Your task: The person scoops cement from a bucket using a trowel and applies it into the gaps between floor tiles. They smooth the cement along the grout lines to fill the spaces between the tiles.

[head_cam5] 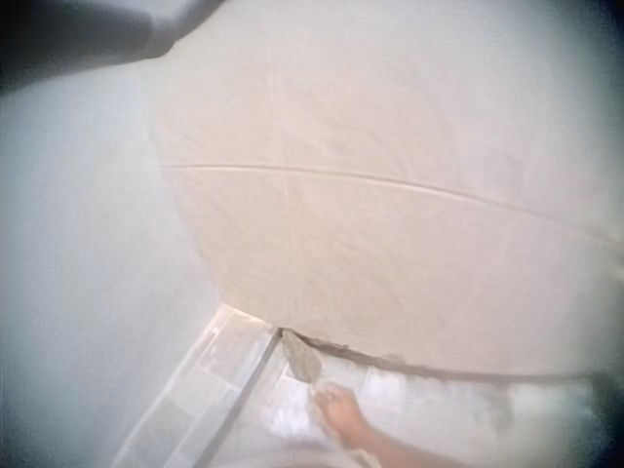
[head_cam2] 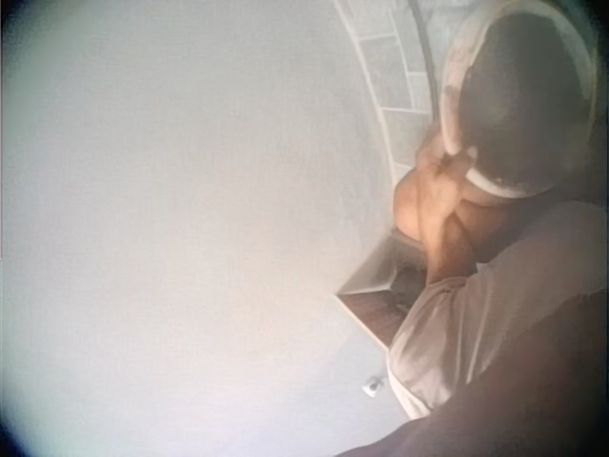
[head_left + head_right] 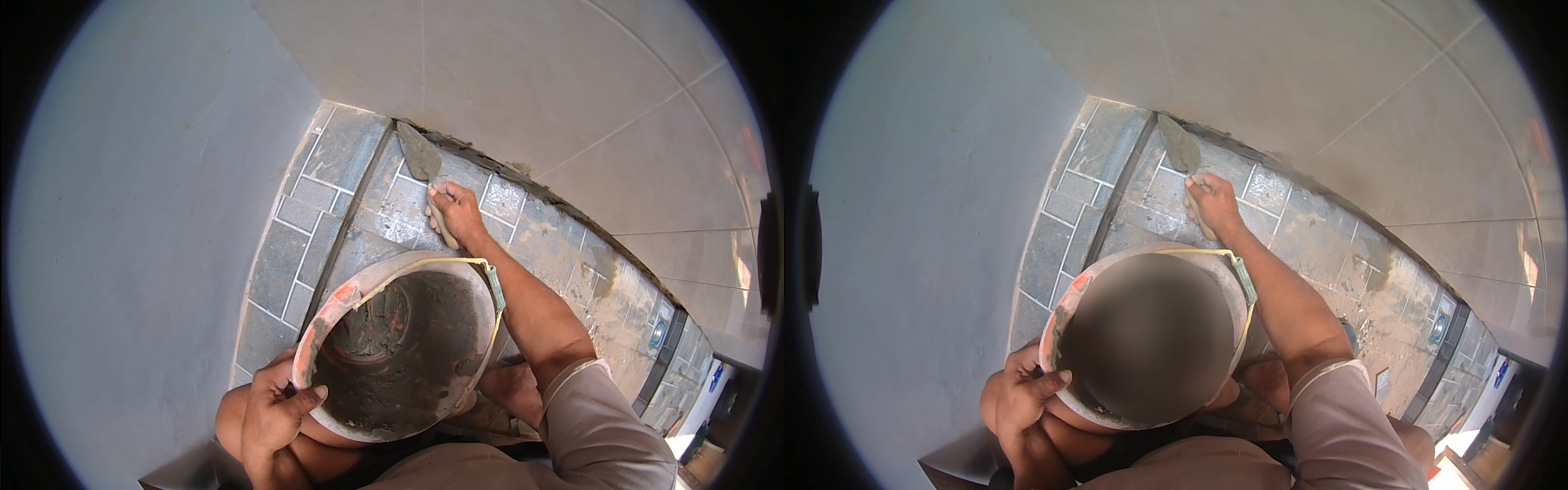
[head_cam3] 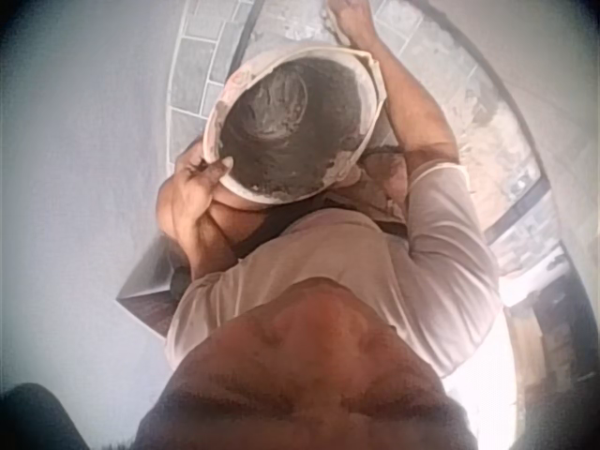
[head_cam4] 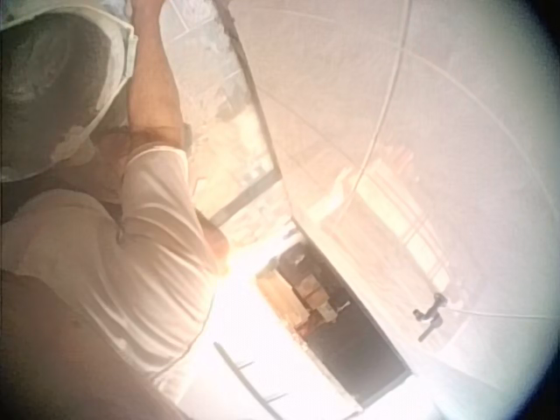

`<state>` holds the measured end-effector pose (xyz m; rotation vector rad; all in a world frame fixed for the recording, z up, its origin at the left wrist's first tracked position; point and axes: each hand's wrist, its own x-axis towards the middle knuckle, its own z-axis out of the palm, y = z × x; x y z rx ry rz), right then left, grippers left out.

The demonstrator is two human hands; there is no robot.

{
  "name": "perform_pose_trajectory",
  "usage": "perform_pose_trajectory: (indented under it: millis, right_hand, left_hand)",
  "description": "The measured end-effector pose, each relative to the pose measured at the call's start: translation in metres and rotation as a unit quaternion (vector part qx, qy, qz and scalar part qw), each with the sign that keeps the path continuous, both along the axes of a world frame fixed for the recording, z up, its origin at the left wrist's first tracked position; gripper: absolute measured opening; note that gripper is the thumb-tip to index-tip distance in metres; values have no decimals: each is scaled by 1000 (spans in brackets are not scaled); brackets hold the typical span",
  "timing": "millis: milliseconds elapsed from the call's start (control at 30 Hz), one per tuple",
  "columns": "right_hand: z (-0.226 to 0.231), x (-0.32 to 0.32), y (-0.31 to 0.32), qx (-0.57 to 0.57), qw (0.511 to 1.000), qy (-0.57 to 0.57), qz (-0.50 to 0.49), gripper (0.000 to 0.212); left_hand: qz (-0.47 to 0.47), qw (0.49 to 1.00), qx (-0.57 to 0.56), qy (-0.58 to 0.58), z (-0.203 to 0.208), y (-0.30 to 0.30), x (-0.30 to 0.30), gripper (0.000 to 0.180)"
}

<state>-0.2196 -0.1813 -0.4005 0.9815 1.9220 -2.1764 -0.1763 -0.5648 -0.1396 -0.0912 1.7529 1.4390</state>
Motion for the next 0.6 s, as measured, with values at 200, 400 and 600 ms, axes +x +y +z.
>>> perform_pose_trajectory:
  millis: [200, 400, 600]
  right_hand:
    - [4, 9, -2, -21, 999, -8, -26, 23]
    - [15, 27, 5, -37, 998, -23, -46, 22]
    - [15, 50, 19, -49, 996, -31, -61, 28]
  left_hand:
    - [14, 1000, 3, -4, -1, 3, 0, 40]
    - [9, 1000, -2, -5, 1, 5, -1, 39]
    - [-3, 1000, 15, 15, 3, 6, 0, 37]
